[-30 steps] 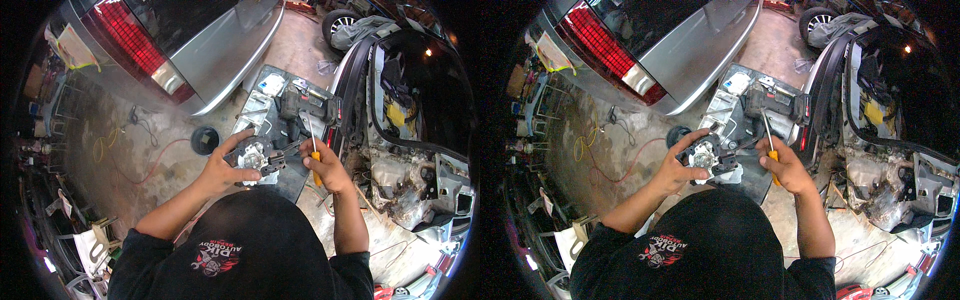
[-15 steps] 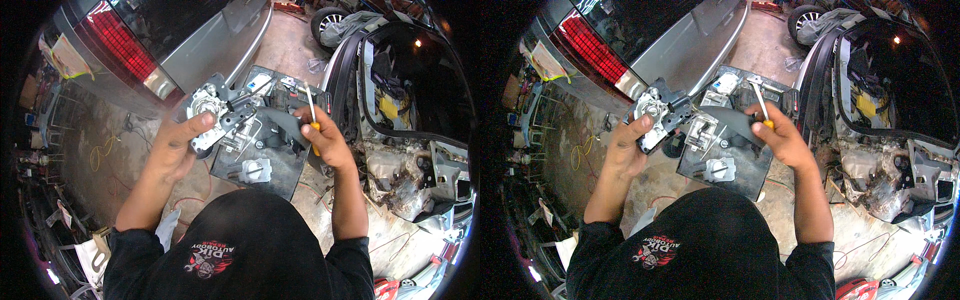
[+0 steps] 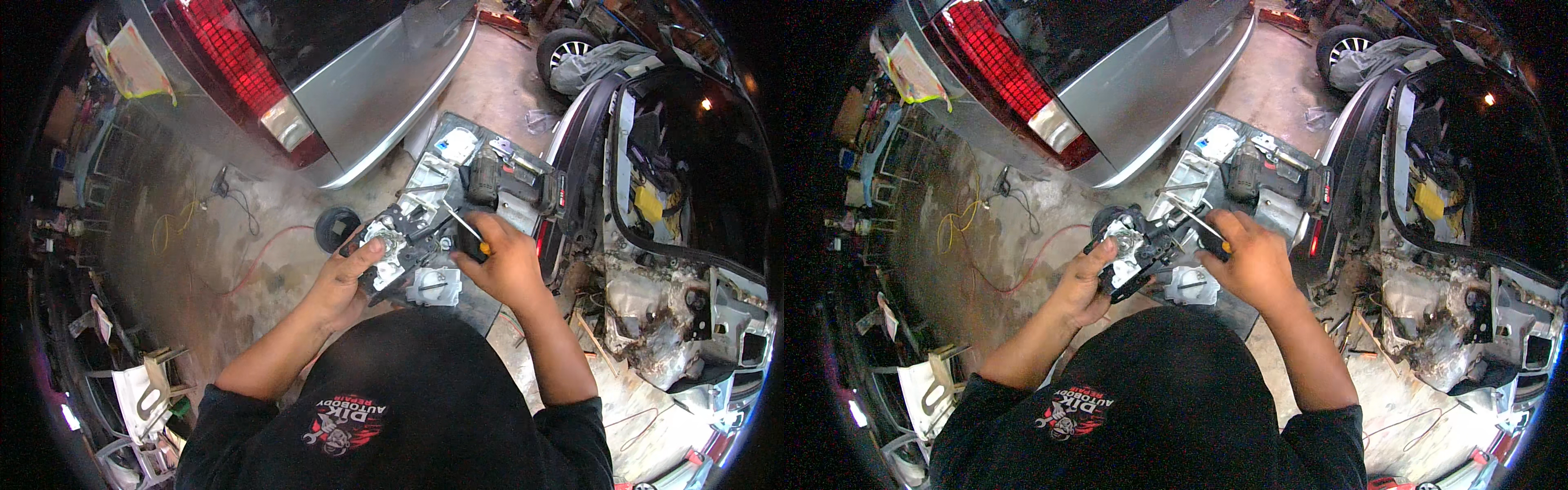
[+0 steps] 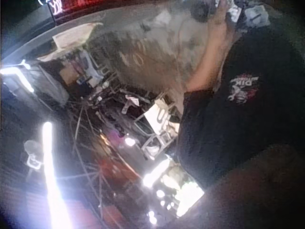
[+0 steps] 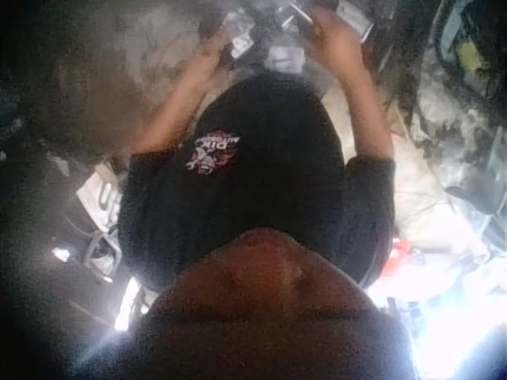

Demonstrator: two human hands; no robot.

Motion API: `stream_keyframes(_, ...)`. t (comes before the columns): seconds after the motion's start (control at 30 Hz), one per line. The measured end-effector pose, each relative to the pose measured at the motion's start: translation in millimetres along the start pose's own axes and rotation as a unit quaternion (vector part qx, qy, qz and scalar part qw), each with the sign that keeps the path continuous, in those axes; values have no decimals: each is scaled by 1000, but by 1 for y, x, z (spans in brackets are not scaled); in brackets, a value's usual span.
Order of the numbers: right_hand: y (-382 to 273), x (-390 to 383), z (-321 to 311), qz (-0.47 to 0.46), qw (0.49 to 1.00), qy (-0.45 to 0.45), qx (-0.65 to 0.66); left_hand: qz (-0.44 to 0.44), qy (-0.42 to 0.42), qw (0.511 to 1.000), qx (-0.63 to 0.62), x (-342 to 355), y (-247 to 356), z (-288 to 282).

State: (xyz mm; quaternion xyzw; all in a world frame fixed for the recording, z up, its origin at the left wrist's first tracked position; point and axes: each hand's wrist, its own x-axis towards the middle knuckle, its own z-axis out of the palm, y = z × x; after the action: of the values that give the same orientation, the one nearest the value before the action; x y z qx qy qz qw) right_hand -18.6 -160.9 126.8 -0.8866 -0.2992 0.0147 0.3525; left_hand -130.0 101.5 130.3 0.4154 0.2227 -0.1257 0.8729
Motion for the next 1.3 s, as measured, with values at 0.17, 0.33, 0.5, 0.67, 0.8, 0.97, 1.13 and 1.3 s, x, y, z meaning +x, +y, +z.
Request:
stream_keyframes(0.17, 13, -1, -9, -28, 999, -4, -31, -24, -27, 999, -20, -5, 2, -25)
stream_keyframes(0.33, 18, 2, -32, -13, 997, -69, 13, -28, -39, 999, 11, -10, 6, -37)
stream_keyframes(0.5, 10, 10, -37, 0, 994, -106, -24, -16, -34, 999, 20, -11, 7, -41)
stream_keyframes(0.67, 2, 9, -21, -51, 995, -85, -15, -58, -52, 997, -3, -10, 8, -38)
stream_keyframes(0.8, 2, 8, -23, -31, 994, -102, -19, -51, -71, 996, -16, -12, -4, -38)
stream_keyframes(0.97, -1, 3, -20, -48, 991, -123, -7, -64, -137, 986, -73, -12, -18, -50)
stream_keyframes(1.13, 7, -9, -21, -54, 992, -108, 33, -73, -133, 988, -27, -21, -13, -42)
stream_keyframes(1.3, 7, -28, -13, -35, 988, -125, 83, -61, -131, 989, -43, -23, -27, -48)
